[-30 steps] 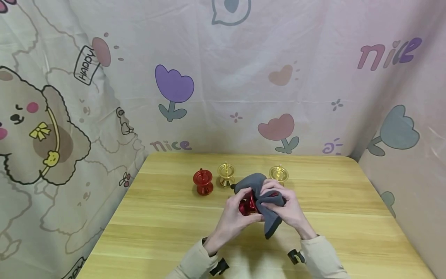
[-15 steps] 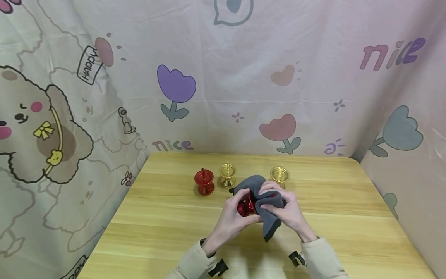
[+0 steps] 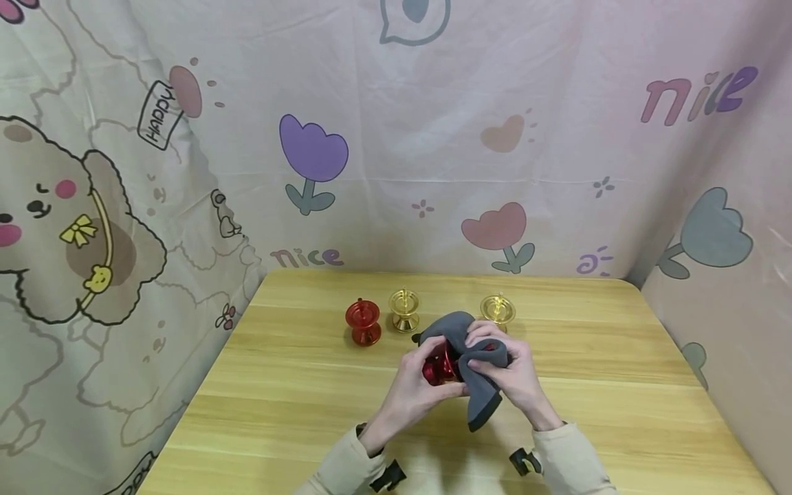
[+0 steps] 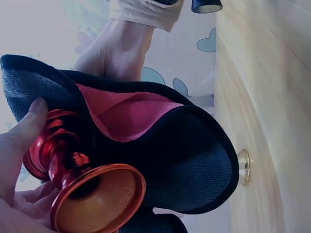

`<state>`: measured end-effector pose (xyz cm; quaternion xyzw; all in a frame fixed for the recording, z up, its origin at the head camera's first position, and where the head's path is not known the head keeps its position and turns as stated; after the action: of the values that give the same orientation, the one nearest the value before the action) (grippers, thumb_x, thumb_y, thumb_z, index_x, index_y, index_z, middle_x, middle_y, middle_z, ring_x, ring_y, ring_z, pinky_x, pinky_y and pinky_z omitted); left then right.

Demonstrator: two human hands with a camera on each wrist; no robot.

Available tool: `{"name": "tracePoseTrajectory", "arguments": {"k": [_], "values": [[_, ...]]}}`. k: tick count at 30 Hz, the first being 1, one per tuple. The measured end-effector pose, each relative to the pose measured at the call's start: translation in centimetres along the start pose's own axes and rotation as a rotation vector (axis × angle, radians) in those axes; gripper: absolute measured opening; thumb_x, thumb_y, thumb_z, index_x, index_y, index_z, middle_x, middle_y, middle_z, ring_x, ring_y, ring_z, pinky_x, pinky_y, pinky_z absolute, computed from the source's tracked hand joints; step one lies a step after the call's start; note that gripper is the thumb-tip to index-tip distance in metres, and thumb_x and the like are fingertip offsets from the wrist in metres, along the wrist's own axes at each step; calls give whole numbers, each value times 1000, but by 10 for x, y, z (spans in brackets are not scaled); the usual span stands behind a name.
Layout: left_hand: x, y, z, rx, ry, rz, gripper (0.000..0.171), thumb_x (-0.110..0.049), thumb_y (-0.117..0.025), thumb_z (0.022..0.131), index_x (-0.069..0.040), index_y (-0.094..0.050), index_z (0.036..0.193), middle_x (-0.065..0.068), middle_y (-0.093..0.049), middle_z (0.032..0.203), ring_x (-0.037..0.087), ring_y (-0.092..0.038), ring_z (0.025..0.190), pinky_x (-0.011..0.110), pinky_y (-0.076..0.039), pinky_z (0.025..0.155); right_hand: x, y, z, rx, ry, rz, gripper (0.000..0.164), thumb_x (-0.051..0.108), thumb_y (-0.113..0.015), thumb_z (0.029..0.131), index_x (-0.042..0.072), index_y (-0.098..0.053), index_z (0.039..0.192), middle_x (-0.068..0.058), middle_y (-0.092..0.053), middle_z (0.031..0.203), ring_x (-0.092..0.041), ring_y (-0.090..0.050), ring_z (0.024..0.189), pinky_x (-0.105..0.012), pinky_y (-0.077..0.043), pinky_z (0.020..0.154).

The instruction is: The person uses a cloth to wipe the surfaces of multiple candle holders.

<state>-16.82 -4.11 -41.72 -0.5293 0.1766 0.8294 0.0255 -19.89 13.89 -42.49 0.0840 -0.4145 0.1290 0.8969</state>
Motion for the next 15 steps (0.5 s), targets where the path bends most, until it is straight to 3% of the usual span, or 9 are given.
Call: {"name": "tracePoseTrajectory", "arguments": {"k": [8, 15], "values": [[0, 1, 0, -13, 25, 3, 59, -8, -86, 78, -1, -58, 129, 18, -70, 106, 1, -61, 75, 18, -56, 65, 2, 3, -1, -74, 12, 160, 32, -18, -66, 83, 8, -70, 103, 3, -70, 109, -14, -60, 117, -25, -44, 109], [-5, 3, 2, -2, 13, -1, 60, -5, -85, 77, 3, -57, 130, 22, -70, 108, 0, -61, 82, 20, -58, 72, 4, 0, 2, 27, -35, -55, 36, -20, -74, 75, 3, -70, 103, 4, -69, 110, -10, -59, 117, -22, -43, 109]]}}
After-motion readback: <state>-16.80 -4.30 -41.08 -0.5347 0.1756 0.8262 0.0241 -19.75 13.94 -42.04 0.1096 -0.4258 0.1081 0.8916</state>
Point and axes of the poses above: each hand's wrist, its own z-axis towards the middle knuckle, its own y-axis out of the back of the hand, x = y × z, the point moved 3 cm from there along z, towards the middle knuckle
